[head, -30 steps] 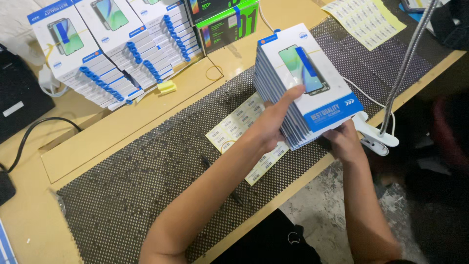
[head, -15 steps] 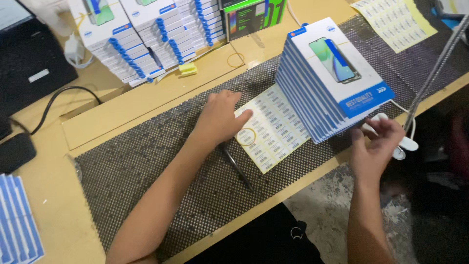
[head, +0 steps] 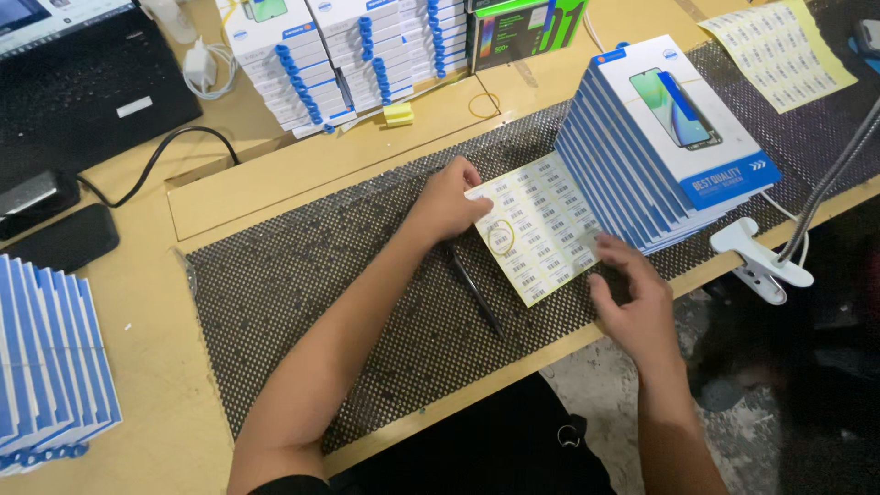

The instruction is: The person places a phone screen into a box, closes it, stacks it with other boxes, secures the stack with a rubber band, and then peels several labels from a sheet.

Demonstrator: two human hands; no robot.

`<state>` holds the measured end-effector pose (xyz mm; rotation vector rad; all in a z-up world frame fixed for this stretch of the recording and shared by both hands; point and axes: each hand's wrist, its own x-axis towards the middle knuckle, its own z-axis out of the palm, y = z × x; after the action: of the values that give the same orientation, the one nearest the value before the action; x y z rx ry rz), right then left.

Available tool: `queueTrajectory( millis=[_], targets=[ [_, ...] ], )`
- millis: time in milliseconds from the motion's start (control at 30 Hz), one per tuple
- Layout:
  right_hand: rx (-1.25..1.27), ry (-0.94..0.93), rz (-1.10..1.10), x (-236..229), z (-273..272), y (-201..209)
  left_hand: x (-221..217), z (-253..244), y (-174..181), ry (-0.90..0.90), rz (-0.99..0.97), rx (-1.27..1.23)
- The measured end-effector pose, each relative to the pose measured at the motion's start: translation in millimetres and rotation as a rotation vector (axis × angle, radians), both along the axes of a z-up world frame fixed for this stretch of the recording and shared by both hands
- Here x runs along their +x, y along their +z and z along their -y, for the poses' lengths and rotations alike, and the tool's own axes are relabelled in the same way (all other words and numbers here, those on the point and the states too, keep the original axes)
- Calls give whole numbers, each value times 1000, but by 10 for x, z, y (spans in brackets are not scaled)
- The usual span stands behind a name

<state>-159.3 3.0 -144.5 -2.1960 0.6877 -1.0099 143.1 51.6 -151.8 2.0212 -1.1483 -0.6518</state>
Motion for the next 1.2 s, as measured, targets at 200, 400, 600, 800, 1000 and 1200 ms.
queueTrajectory(
  millis=[200, 400, 600, 800, 1000, 1200],
  targets=[
    [84, 12, 89, 17, 3, -38, 58, 9, 127, 38, -679, -231],
    [105, 42, 112, 24, 0, -78, 272, -529, 776, 17, -578, -240],
    [88, 100, 104, -37, 38, -146, 562, -1333, 778, 83, -503, -269],
    [63, 215, 138, -76, -102, -135, 615, -1898, 751, 195, 107, -543],
    [78, 310, 178, -164, -207, -179, 479, -2317, 935, 276, 523, -910],
    [167, 465, 378, -190, -288, -333, -18, -2828, 1438, 38, 588, -911]
  ],
)
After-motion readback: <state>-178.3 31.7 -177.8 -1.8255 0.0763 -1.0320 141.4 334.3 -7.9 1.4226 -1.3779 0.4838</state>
